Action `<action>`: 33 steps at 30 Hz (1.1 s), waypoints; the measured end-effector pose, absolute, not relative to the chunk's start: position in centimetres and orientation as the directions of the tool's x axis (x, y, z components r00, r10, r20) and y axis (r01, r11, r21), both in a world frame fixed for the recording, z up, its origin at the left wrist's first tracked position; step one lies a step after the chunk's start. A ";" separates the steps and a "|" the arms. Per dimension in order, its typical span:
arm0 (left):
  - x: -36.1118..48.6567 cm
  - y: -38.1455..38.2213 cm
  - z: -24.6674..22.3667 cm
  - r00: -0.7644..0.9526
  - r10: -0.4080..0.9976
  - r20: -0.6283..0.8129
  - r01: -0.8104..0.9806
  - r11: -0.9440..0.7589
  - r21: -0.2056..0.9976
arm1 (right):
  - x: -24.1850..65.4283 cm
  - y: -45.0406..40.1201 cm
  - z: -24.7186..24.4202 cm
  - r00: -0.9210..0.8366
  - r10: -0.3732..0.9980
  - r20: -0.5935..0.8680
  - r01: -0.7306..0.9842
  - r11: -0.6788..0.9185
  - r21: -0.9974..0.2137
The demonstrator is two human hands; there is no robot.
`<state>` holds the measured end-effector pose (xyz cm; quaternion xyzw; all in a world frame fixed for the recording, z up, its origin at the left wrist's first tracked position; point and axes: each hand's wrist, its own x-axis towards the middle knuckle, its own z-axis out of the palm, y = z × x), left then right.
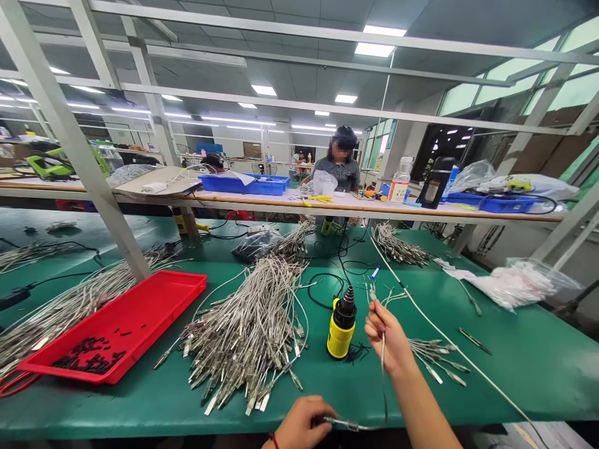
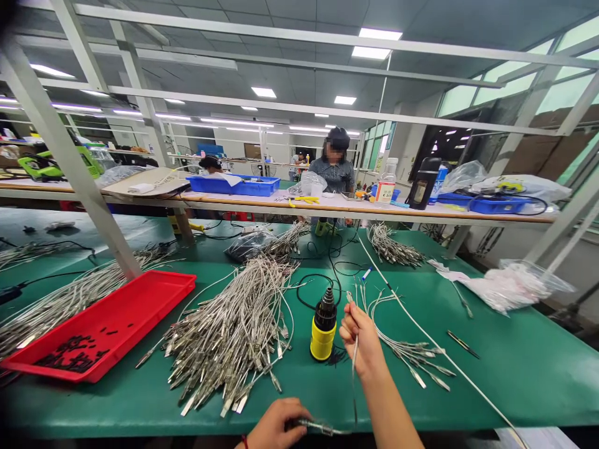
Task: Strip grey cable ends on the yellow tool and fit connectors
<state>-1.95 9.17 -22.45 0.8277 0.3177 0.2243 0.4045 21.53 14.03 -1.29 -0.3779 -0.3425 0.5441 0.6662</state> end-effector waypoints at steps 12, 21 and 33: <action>-1.7 9.0 -22.1 0.693 0.713 0.105 0.371 -0.478 0.796 | 20.6 16.3 -2.8 0.069 0.995 -0.065 -0.721 0.004 -0.693; -1.7 9.2 -22.5 0.712 0.693 0.116 0.360 -0.501 0.787 | 19.6 16.1 -1.8 0.060 0.996 -0.073 -0.675 -0.013 -0.737; -1.9 9.4 -22.4 0.725 0.681 0.107 0.371 -0.517 0.771 | 22.7 10.4 1.5 0.513 0.850 0.120 -0.317 0.317 -0.894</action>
